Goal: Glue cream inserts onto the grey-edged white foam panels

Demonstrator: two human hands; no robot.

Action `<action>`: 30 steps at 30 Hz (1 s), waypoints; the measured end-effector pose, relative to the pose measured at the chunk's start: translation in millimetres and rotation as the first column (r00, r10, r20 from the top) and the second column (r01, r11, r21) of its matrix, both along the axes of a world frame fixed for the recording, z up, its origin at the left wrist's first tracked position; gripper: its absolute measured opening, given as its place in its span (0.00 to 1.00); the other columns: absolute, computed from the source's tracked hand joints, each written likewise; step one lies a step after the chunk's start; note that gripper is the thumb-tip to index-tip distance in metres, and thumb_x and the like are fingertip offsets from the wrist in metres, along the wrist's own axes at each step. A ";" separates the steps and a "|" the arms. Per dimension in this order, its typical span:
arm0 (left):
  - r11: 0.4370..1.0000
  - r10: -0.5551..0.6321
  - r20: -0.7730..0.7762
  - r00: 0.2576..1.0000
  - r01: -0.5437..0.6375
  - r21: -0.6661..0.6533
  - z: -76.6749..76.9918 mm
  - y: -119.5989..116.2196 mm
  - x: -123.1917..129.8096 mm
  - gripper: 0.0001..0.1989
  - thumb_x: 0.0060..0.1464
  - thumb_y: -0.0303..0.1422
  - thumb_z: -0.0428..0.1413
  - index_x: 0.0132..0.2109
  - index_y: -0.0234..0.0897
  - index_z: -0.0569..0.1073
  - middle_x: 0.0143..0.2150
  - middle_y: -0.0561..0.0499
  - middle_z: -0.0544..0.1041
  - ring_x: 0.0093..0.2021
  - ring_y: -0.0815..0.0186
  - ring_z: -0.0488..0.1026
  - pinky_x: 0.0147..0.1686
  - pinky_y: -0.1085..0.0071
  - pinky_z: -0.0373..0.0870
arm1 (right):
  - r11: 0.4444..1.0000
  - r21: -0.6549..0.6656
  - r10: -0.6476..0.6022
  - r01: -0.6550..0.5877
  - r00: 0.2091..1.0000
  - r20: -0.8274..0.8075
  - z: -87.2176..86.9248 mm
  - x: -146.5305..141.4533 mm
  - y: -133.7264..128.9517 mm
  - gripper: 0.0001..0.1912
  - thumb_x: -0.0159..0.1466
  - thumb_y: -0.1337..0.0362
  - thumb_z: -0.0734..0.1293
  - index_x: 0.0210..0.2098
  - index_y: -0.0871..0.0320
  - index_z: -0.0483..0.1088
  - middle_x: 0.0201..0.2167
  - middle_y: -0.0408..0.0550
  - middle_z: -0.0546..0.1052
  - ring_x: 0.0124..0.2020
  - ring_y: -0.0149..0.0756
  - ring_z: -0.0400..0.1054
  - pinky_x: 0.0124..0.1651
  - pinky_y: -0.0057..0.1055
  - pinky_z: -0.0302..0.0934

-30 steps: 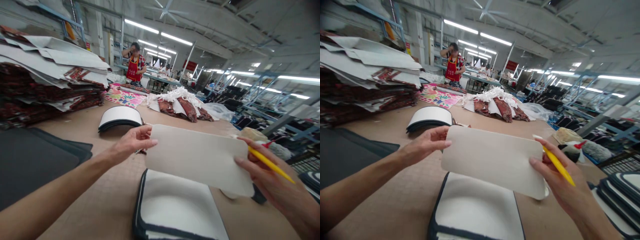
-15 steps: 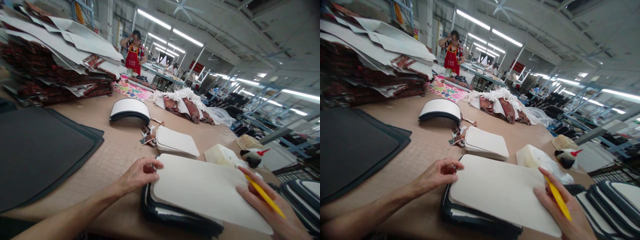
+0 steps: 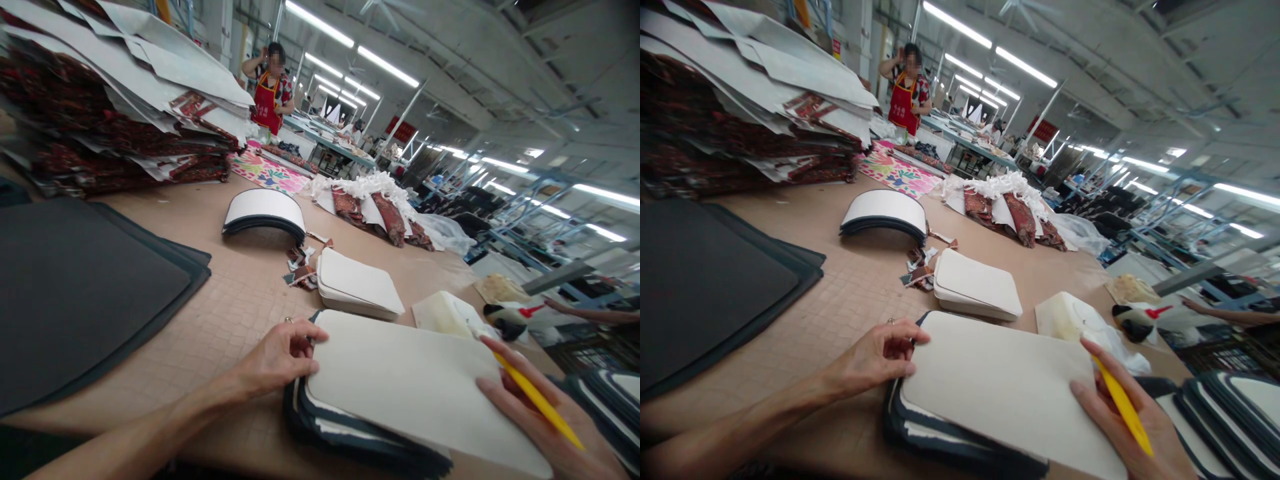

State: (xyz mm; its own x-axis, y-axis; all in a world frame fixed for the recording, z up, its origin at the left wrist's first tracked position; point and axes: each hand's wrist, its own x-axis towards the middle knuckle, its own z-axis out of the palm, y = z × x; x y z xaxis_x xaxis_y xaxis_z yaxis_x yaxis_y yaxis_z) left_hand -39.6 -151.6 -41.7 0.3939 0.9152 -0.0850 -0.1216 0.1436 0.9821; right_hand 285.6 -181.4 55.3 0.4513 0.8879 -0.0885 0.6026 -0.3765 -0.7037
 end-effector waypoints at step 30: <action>0.919 0.253 -0.489 0.835 -0.050 0.390 -45.9 18.9 -5.3 0.24 0.44 0.60 0.50 0.42 0.53 0.74 0.48 0.56 0.67 0.33 0.67 0.70 0.33 0.76 0.71 | 0.934 0.243 0.264 -0.261 0.964 0.021 -47.0 10.5 -1.6 0.23 0.54 0.65 0.66 0.49 0.59 0.65 0.24 0.41 0.69 0.25 0.32 0.63 0.30 0.28 0.59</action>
